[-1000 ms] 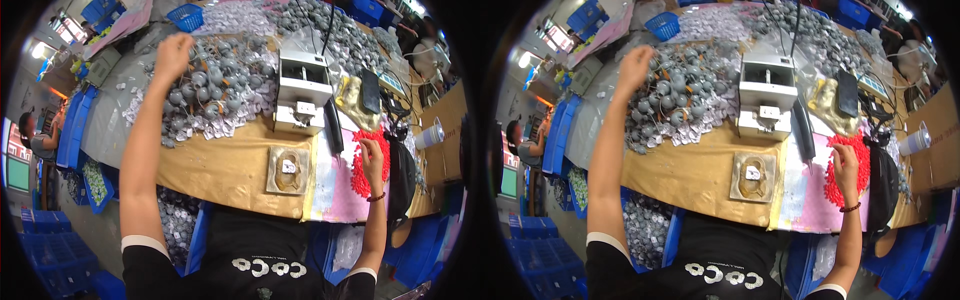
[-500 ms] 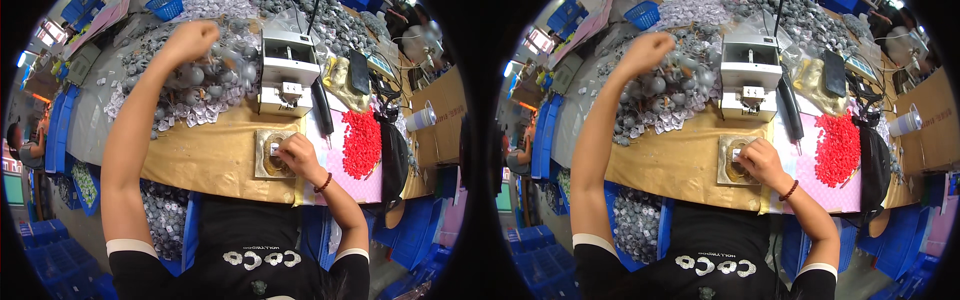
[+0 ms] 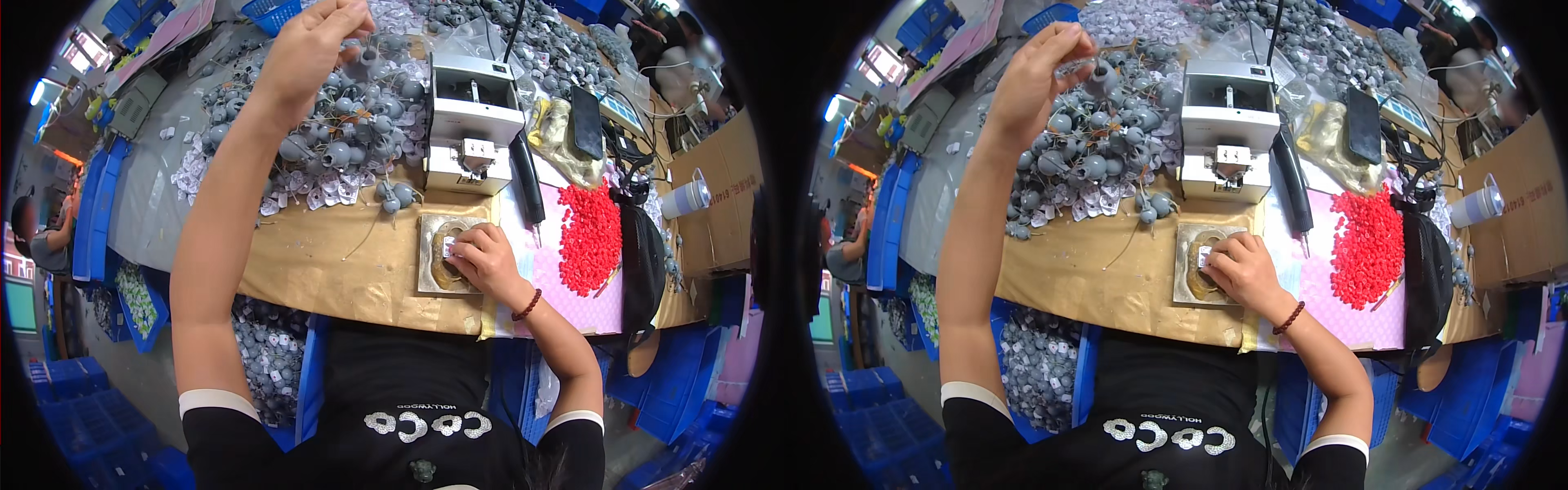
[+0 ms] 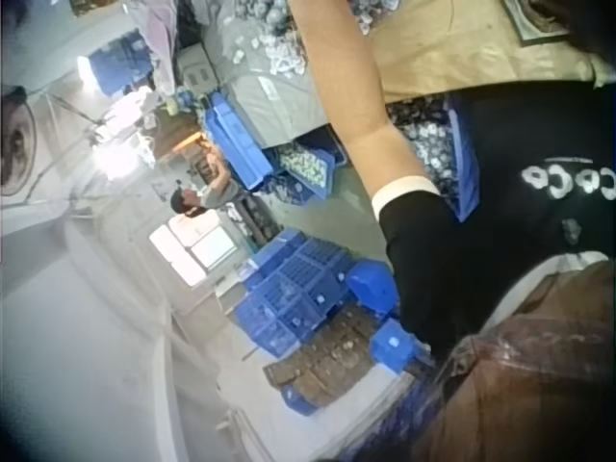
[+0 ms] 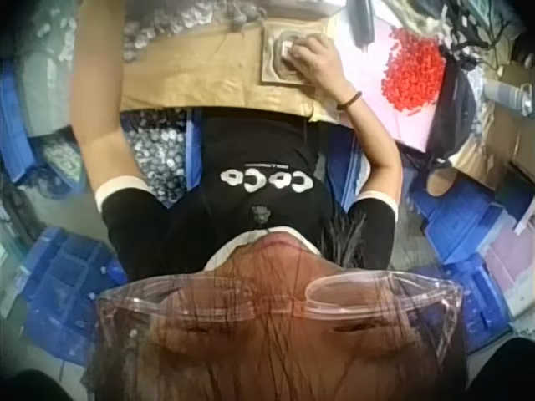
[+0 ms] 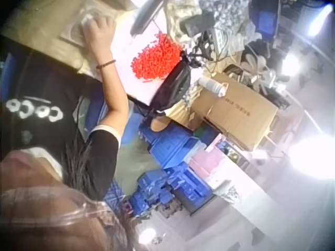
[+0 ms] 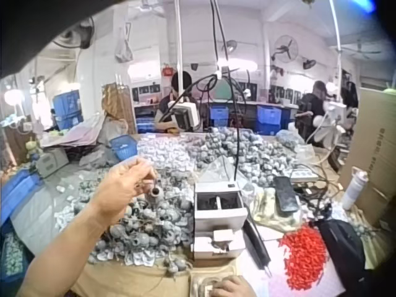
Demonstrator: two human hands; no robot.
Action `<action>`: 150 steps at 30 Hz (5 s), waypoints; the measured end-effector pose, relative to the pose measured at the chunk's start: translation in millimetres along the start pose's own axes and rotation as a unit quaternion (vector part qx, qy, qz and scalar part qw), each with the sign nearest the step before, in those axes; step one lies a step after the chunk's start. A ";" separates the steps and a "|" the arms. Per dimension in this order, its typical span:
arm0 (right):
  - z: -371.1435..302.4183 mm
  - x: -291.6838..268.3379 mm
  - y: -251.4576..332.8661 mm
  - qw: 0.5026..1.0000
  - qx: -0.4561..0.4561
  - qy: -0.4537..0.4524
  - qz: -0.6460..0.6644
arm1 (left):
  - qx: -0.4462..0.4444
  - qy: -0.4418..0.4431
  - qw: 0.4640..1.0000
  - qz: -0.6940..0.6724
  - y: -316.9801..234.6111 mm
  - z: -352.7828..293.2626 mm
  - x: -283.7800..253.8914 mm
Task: Assembling small spherical toy components using a pneumatic assembly tool and a jig at a factory workbench.
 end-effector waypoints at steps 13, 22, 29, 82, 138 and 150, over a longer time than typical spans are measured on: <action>28.6 -36.2 15.5 0.971 0.118 -0.075 0.193 | -0.134 -0.091 0.969 -0.187 44.7 -25.1 22.7; 50.2 -44.0 24.2 0.966 0.096 -0.122 0.207 | 0.017 0.008 0.937 -0.348 -20.4 -19.8 19.6; 113.1 -76.6 39.7 0.961 -0.010 -0.246 0.127 | 0.002 0.051 0.951 -0.304 -0.5 -25.0 29.6; 157.8 -39.7 2.0 0.690 0.253 -0.248 0.631 | 0.025 0.018 0.959 0.282 88.6 -170.6 45.4; 21.3 -24.6 15.2 0.986 -0.044 0.142 -0.077 | 0.035 0.047 0.936 0.348 98.2 -250.4 161.0; 13.0 -31.0 4.7 0.975 -0.047 0.202 -0.076 | 0.082 0.042 0.864 0.496 99.5 -238.8 187.3</action>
Point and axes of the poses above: each hand's wrist, its own z-axis towards the middle knuckle, its own x-axis out of the palm, y = z × x, the point moved 2 cm from there along z, towards the middle knuckle, and after that the axes turned 1 degree about -x, right-handed, at the moved point
